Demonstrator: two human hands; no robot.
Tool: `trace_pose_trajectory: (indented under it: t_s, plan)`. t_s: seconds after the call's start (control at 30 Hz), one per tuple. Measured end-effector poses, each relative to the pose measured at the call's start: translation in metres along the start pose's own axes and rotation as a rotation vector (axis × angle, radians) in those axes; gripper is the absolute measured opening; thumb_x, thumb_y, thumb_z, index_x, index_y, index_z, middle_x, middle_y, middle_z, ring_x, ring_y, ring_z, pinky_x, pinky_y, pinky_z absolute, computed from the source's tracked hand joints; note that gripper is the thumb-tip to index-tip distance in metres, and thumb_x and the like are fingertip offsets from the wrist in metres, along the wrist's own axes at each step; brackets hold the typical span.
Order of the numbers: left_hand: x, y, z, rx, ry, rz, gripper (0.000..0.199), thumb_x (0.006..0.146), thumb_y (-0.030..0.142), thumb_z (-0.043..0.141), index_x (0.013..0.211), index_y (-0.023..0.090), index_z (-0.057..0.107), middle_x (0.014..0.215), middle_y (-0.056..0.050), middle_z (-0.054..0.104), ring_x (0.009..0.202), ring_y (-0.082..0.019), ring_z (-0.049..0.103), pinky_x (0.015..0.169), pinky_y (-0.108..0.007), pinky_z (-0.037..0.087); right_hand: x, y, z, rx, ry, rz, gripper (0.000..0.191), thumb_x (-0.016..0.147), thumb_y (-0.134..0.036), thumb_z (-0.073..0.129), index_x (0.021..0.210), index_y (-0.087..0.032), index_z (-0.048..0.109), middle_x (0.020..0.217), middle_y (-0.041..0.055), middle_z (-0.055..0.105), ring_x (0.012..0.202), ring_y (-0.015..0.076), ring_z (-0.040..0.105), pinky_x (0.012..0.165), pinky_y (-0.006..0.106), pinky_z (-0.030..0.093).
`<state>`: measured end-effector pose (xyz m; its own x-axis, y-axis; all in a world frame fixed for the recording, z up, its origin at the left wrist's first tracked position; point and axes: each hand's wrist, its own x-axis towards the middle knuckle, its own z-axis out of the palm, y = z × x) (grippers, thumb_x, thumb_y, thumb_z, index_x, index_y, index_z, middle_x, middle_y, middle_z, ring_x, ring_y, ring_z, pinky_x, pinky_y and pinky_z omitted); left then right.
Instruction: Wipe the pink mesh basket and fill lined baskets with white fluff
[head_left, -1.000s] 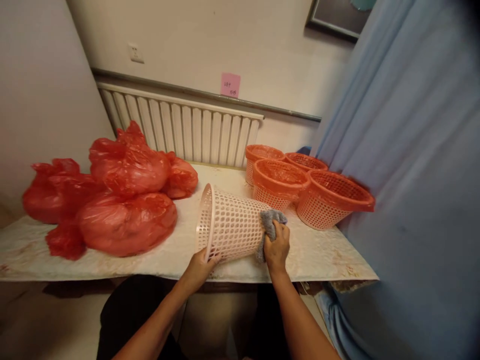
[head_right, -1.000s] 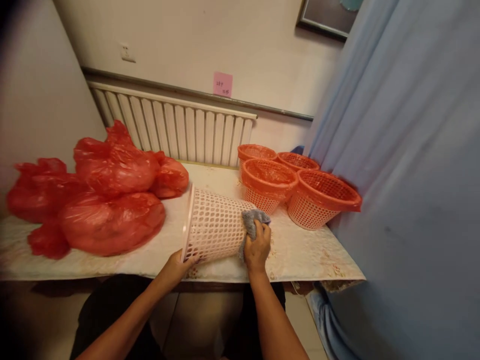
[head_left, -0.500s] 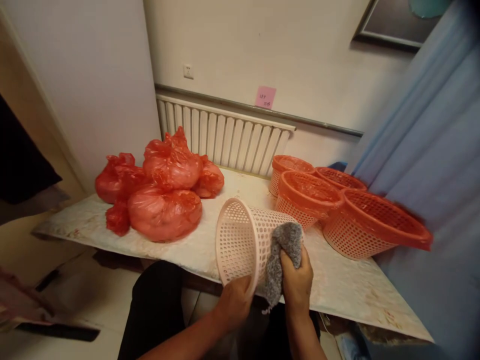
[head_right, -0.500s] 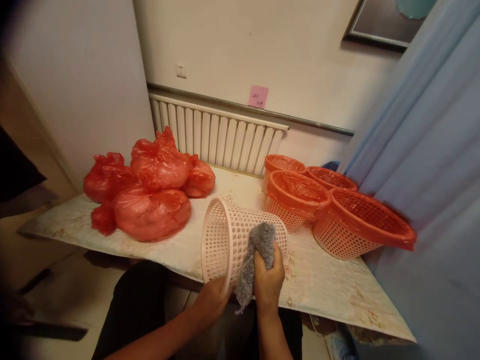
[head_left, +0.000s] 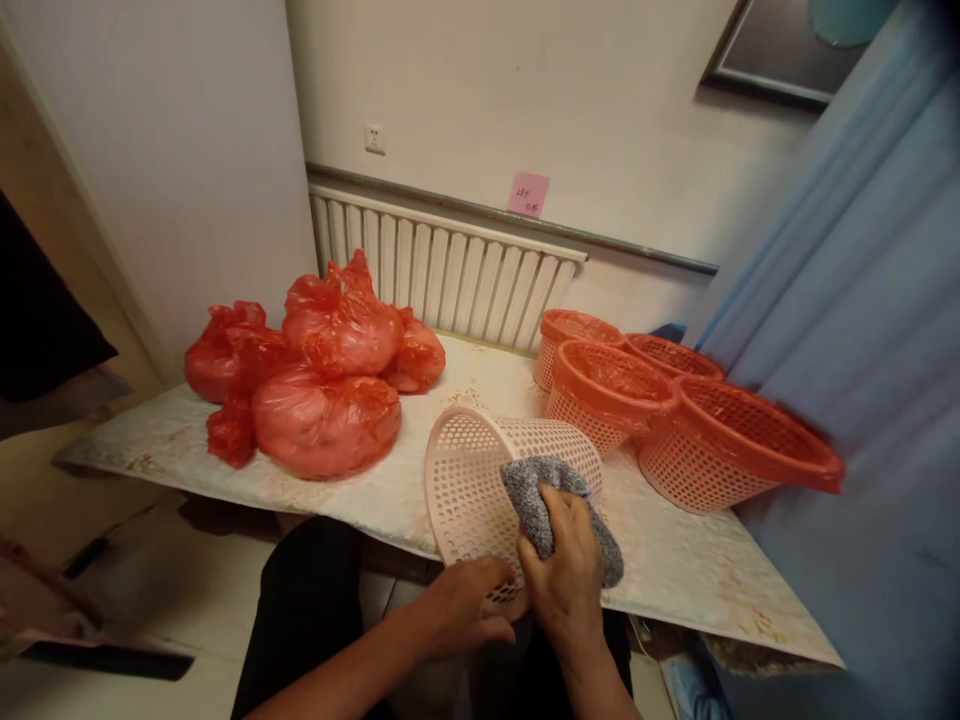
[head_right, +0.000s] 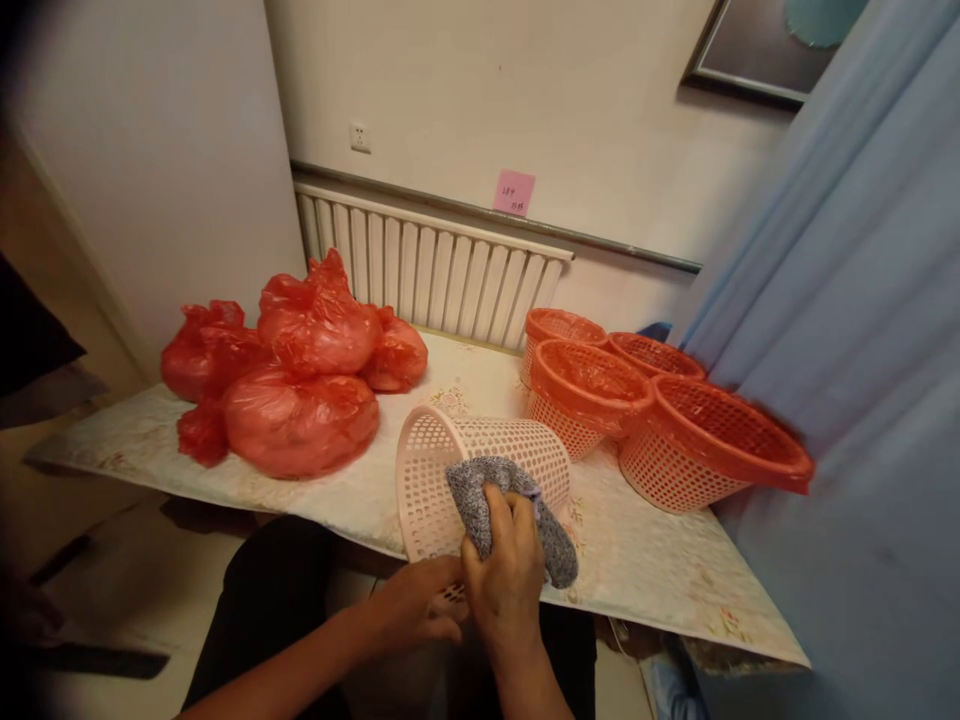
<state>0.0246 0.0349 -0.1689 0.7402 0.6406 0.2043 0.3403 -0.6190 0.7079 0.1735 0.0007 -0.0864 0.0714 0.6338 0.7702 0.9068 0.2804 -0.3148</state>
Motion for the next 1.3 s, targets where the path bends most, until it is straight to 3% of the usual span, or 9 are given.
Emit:
trace_pose_trajectory:
  t_s: [0.2, 0.27, 0.53, 0.67, 0.73, 0.83, 0.97, 1.1, 1.3]
  plan:
    - [-0.008, 0.014, -0.059, 0.337, 0.833, 0.079, 0.032, 0.09, 0.017, 0.05, 0.123, 0.019, 0.047, 0.115, -0.012, 0.058, 0.111, -0.023, 0.056, 0.098, -0.039, 0.047, 0.01, 0.017, -0.015, 0.159, -0.16, -0.139, 0.053, 0.073, -0.008, 0.05, 0.125, -0.022, 0.055, 0.114, 0.0098, 0.054, 0.104, 0.0253, 0.054, 0.088, 0.041, 0.047]
    - [-0.006, 0.015, -0.082, 0.484, 0.963, 0.079, 0.044, 0.087, 0.016, 0.055, 0.13, 0.017, 0.043, 0.124, -0.016, 0.051, 0.12, -0.028, 0.049, 0.104, -0.045, 0.042, 0.016, 0.021, -0.021, 0.223, -0.21, -0.182, 0.054, 0.072, -0.005, 0.048, 0.122, -0.023, 0.056, 0.115, 0.0093, 0.054, 0.106, 0.0249, 0.053, 0.089, 0.041, 0.046]
    - [0.006, -0.003, -0.13, 0.577, 0.461, 0.07, 0.024, 0.079, 0.003, 0.047, 0.095, 0.018, 0.058, 0.091, -0.006, 0.058, 0.092, -0.022, 0.054, 0.079, -0.034, 0.048, 0.03, 0.054, -0.016, 0.579, -0.284, 0.007, 0.039, 0.075, -0.013, 0.055, 0.11, -0.025, 0.069, 0.11, 0.0054, 0.065, 0.106, 0.0231, 0.057, 0.095, 0.041, 0.044]
    - [0.014, 0.006, -0.128, 0.618, 0.425, -0.003, 0.022, 0.078, 0.003, 0.045, 0.09, 0.018, 0.056, 0.092, -0.007, 0.056, 0.092, -0.023, 0.051, 0.078, -0.035, 0.047, 0.038, 0.069, -0.011, 0.721, 0.087, 0.527, 0.034, 0.075, -0.029, 0.066, 0.108, -0.018, 0.07, 0.098, 0.0045, 0.07, 0.089, 0.0215, 0.063, 0.083, 0.036, 0.05]
    - [0.02, 0.016, -0.125, 0.639, 0.409, -0.06, 0.023, 0.076, 0.002, 0.044, 0.089, 0.018, 0.055, 0.093, -0.008, 0.055, 0.092, -0.023, 0.051, 0.078, -0.035, 0.047, 0.045, 0.061, -0.017, 0.667, 0.298, 0.606, 0.038, 0.076, -0.031, 0.067, 0.112, -0.018, 0.067, 0.097, 0.0039, 0.07, 0.086, 0.0204, 0.063, 0.08, 0.035, 0.05]
    - [0.03, 0.031, -0.12, 0.659, 0.386, -0.101, 0.023, 0.075, 0.002, 0.045, 0.089, 0.018, 0.054, 0.096, -0.009, 0.055, 0.096, -0.024, 0.051, 0.081, -0.036, 0.047, 0.056, 0.034, -0.029, 0.497, 0.333, 0.258, 0.034, 0.078, -0.021, 0.062, 0.111, -0.021, 0.067, 0.105, 0.0046, 0.067, 0.096, 0.0223, 0.062, 0.089, 0.04, 0.048]
    - [0.041, 0.041, -0.116, 0.509, 0.386, -0.143, 0.021, 0.084, 0.012, 0.047, 0.101, 0.019, 0.056, 0.102, -0.007, 0.059, 0.101, -0.023, 0.055, 0.085, -0.035, 0.048, 0.064, 0.0, -0.026, 0.211, -0.071, -0.284, 0.047, 0.075, -0.009, 0.051, 0.118, -0.023, 0.063, 0.124, 0.0095, 0.058, 0.116, 0.0267, 0.052, 0.1, 0.046, 0.041]
    - [0.046, 0.041, -0.114, 0.289, 0.405, -0.161, 0.031, 0.087, 0.017, 0.049, 0.117, 0.021, 0.053, 0.116, -0.007, 0.06, 0.111, -0.022, 0.056, 0.094, -0.036, 0.046, 0.064, -0.003, -0.01, 0.017, -0.328, -0.367, 0.051, 0.076, -0.008, 0.051, 0.125, -0.02, 0.058, 0.123, 0.0118, 0.057, 0.111, 0.027, 0.051, 0.093, 0.043, 0.042]
    - [0.043, 0.037, -0.103, 0.432, 0.371, -0.103, 0.019, 0.084, 0.008, 0.043, 0.094, 0.02, 0.054, 0.097, -0.007, 0.057, 0.096, -0.023, 0.054, 0.08, -0.036, 0.048, 0.05, 0.026, 0.0, -0.071, -0.213, -0.407, 0.037, 0.088, -0.012, 0.043, 0.119, -0.022, 0.06, 0.103, 0.0103, 0.058, 0.093, 0.0234, 0.052, 0.081, 0.038, 0.043]
